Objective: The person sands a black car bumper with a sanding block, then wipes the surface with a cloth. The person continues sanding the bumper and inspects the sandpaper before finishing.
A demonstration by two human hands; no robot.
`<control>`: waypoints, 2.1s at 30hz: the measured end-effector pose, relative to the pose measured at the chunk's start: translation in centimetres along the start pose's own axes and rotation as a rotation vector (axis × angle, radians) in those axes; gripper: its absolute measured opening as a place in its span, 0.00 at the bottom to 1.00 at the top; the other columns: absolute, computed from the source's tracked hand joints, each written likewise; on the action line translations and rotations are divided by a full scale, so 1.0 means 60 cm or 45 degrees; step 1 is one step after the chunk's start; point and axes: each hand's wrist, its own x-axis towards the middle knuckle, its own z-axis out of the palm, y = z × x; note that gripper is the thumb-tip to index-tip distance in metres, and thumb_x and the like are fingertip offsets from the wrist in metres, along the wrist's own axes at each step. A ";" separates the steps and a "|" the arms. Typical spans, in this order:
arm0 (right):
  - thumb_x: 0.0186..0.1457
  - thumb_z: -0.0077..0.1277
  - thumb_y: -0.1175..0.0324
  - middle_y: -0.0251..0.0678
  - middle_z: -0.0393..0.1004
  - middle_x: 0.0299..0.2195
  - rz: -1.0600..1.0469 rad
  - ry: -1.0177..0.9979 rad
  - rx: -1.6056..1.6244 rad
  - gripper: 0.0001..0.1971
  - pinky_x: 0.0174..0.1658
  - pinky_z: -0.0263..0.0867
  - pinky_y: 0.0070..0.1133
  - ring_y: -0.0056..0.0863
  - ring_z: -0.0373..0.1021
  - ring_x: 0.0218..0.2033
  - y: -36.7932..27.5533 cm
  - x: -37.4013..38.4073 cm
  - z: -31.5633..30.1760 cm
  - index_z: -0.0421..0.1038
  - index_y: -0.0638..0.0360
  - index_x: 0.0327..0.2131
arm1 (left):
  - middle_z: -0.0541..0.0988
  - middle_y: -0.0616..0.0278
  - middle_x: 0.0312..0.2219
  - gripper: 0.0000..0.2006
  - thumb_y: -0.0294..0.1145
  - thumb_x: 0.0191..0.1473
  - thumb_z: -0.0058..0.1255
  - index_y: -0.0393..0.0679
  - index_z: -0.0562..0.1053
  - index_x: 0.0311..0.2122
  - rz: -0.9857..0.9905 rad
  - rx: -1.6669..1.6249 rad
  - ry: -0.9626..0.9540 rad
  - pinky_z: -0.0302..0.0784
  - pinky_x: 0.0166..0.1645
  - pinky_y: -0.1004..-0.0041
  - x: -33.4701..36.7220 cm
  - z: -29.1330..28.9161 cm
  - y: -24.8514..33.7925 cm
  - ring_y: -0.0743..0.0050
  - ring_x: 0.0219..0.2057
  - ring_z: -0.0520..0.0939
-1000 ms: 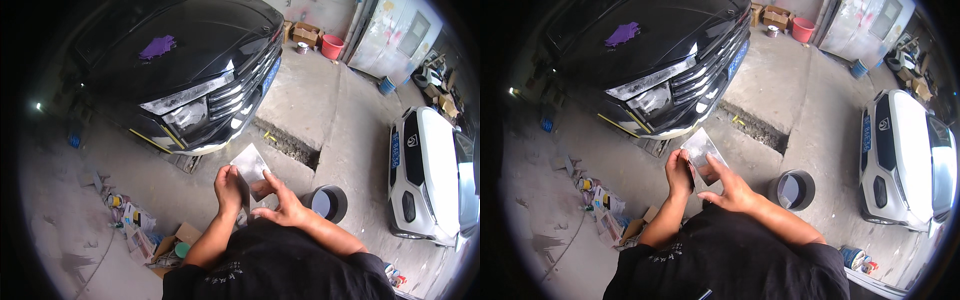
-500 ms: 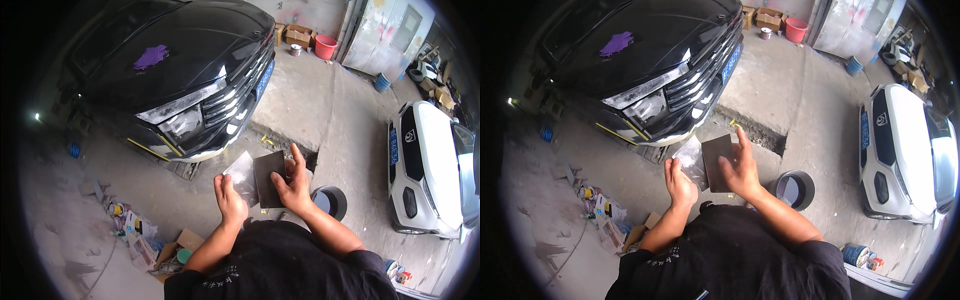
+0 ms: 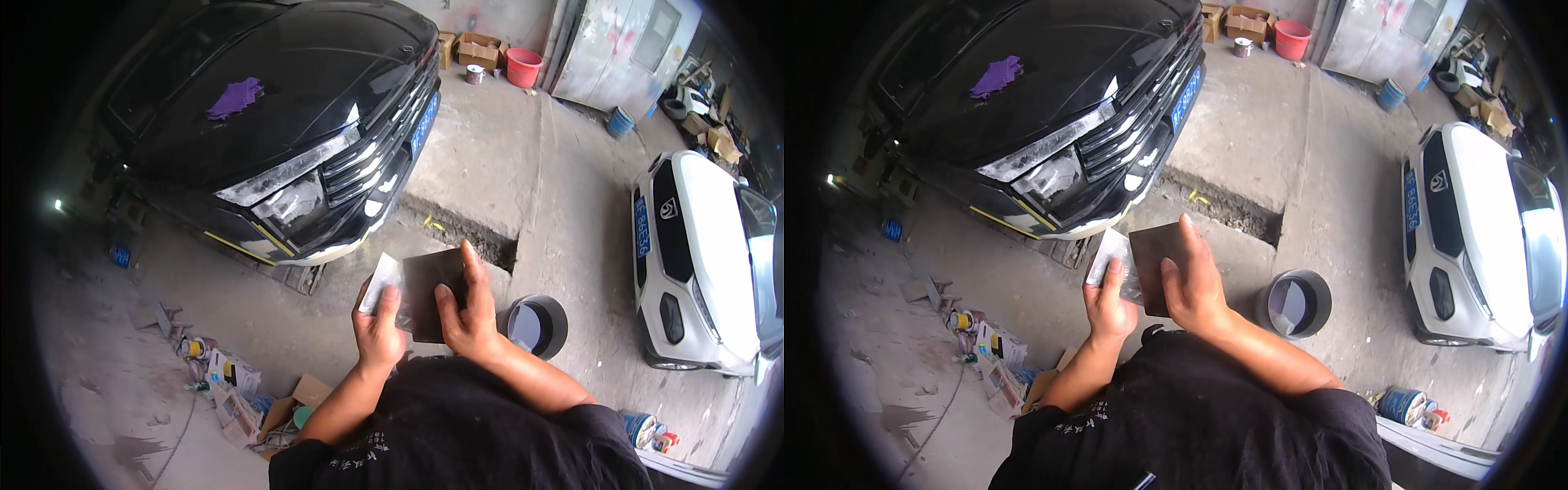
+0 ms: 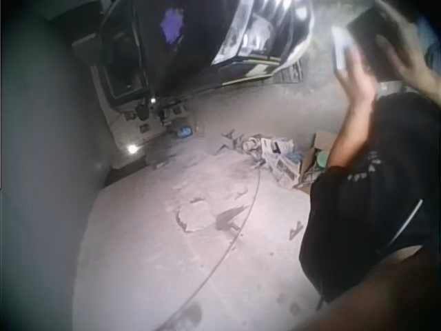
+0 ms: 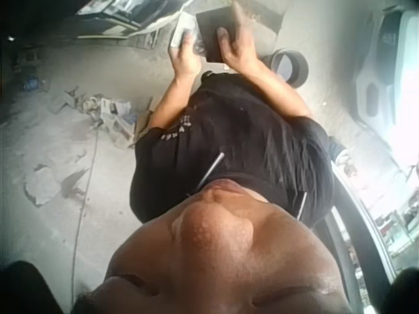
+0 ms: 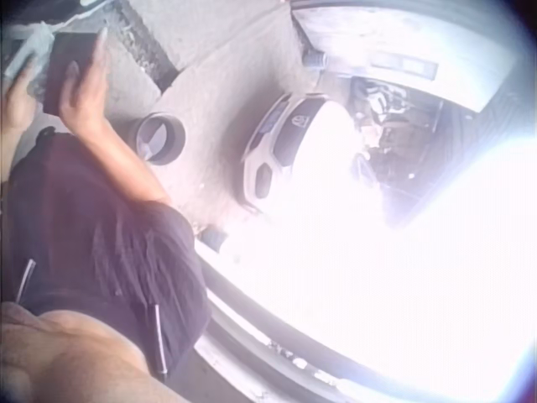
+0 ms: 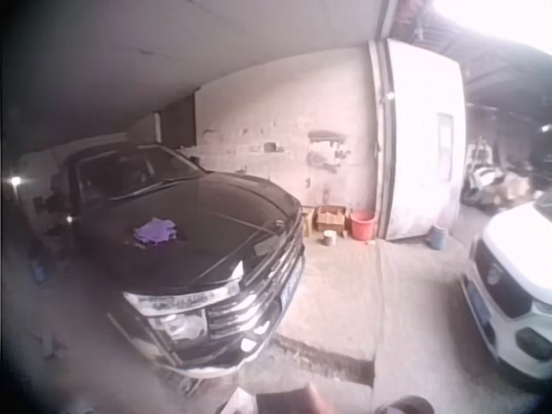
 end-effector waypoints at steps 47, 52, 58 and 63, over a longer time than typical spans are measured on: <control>0.49 0.41 0.91 0.54 0.68 0.45 -0.366 0.182 -0.031 0.29 0.47 0.64 0.34 0.50 0.66 0.41 -0.043 0.069 -0.010 0.60 0.67 0.57 | 0.78 0.40 0.43 0.18 0.25 0.60 0.45 0.27 0.67 0.54 0.747 1.230 -0.417 0.76 0.47 0.64 -0.001 -0.011 0.053 0.50 0.42 0.82; 0.53 0.43 0.87 0.49 0.70 0.49 -0.212 0.150 0.062 0.25 0.55 0.55 0.39 0.46 0.69 0.46 -0.032 0.044 -0.008 0.61 0.68 0.56 | 0.78 0.39 0.42 0.17 0.25 0.60 0.46 0.28 0.68 0.52 0.651 1.114 -0.358 0.76 0.47 0.64 -0.007 -0.011 0.052 0.48 0.42 0.82; 0.55 0.44 0.84 0.44 0.71 0.51 -0.191 0.161 -0.100 0.23 0.61 0.49 0.43 0.40 0.70 0.49 -0.035 0.057 -0.016 0.62 0.67 0.56 | 0.78 0.39 0.43 0.17 0.25 0.59 0.46 0.28 0.68 0.52 0.683 1.231 -0.460 0.75 0.48 0.64 -0.008 -0.011 0.058 0.47 0.42 0.81; 0.55 0.44 0.85 0.46 0.71 0.49 -0.155 0.106 0.066 0.22 0.57 0.56 0.41 0.42 0.70 0.49 -0.023 0.028 -0.011 0.63 0.69 0.54 | 0.78 0.43 0.44 0.17 0.28 0.61 0.45 0.28 0.68 0.53 0.535 0.999 -0.274 0.74 0.50 0.65 -0.006 -0.008 0.051 0.55 0.45 0.80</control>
